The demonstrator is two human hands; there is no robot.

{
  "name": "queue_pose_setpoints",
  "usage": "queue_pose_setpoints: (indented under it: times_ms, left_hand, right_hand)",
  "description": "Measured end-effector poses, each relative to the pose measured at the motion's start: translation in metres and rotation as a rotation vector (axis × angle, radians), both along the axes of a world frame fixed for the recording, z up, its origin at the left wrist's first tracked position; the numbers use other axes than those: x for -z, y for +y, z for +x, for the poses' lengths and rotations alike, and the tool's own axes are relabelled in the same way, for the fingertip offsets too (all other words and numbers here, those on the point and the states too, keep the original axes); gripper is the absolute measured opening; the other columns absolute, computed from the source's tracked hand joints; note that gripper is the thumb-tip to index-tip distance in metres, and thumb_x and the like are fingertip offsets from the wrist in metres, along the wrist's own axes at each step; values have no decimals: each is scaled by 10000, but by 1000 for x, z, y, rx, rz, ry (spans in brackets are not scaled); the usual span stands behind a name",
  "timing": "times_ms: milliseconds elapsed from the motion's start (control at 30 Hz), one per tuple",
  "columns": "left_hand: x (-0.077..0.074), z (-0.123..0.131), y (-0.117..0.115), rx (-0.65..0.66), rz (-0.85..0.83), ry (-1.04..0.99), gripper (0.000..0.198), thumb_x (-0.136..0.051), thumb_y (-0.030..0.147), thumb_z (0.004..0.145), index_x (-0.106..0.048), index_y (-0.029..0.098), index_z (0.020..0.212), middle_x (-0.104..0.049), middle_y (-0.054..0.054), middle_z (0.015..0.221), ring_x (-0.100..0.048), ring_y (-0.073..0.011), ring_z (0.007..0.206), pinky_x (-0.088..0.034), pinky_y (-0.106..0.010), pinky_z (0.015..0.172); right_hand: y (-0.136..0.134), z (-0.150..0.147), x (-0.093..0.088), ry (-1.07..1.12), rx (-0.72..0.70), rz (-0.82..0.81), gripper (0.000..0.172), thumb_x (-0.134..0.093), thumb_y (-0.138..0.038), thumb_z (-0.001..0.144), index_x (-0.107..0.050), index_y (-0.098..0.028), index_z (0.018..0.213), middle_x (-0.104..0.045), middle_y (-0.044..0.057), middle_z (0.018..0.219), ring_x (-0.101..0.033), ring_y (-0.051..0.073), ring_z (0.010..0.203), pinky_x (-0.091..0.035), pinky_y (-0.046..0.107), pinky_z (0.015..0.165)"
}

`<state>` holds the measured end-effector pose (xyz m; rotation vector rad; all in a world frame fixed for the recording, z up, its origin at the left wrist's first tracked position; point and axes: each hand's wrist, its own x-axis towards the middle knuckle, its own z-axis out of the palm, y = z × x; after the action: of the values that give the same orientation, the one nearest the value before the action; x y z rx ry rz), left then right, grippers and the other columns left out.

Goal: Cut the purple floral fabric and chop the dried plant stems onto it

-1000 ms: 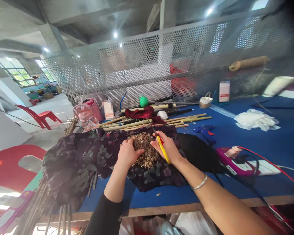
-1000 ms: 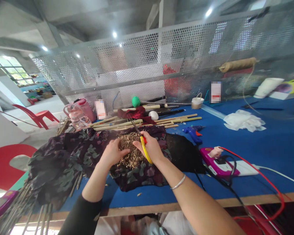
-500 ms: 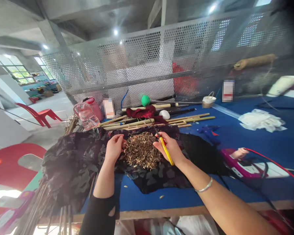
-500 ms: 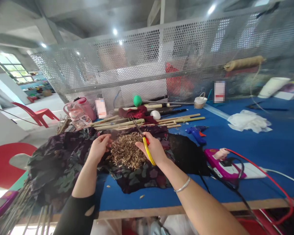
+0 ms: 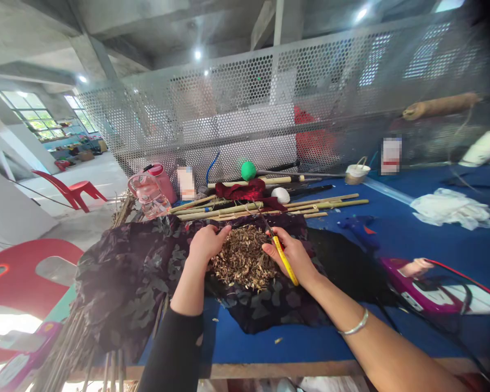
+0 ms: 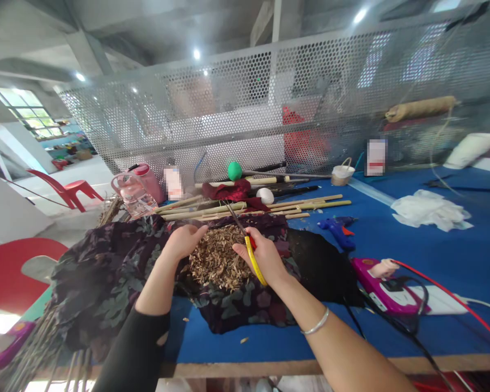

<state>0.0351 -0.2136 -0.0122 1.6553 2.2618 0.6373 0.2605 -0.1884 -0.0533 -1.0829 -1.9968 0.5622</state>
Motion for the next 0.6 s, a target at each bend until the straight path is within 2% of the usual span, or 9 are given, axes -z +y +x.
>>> queue_pose_setpoints:
  times_ms: [100,200,300,367,500,600]
  left_hand:
    - [8,11,22,170,-117,-97,629,-512,686,694,-697,118,891,-698,-178,928,-638,-312,893,-448,-332,759]
    - [15,18,29,306,-40,-149,574,-600,581,688,-666,128,1035,-692,-133,1002,-631,-281,903,-452,-321,784]
    - [13,20,24,370,110,-131,351,-618,386,735,-678,157,994,-699,-77,952,-623,-225,854,-448,-298,796]
    - [7,21,17,364,195,-123,259,-615,323,747,-689,173,945,-701,-52,920,-615,-200,822,-448,-288,792]
    - [1,27,-1,304,315,-155,268,-620,325,761,-681,188,983,-691,-45,978,-609,-186,841,-453,-283,805]
    - [8,31,-13,388,286,-229,288,-573,384,802,-686,182,972,-690,-66,997,-609,-199,931,-440,-288,863]
  right_hand:
    - [1,1,-1,4,6,-15,392,-501,-495,818,-518,-163,1026,-557,0,636,-504,141,551,-390,236,545]
    - [2,3,-3,16,21,-29,376,-509,-480,814,-522,-167,1022,-555,-3,631,-500,138,541,-381,230,528]
    - [4,3,-3,26,38,-29,390,-509,-485,812,-523,-163,1030,-555,-5,624,-503,141,537,-382,233,530]
    - [5,3,-2,20,46,-30,394,-505,-489,814,-527,-162,1032,-565,-1,630,-513,146,542,-385,238,539]
    - [6,3,1,30,58,-28,397,-505,-486,817,-530,-162,1046,-597,17,658,-543,158,564,-402,246,562]
    - [7,4,1,51,64,-36,394,-514,-476,817,-523,-162,1055,-623,31,692,-574,166,595,-418,249,581]
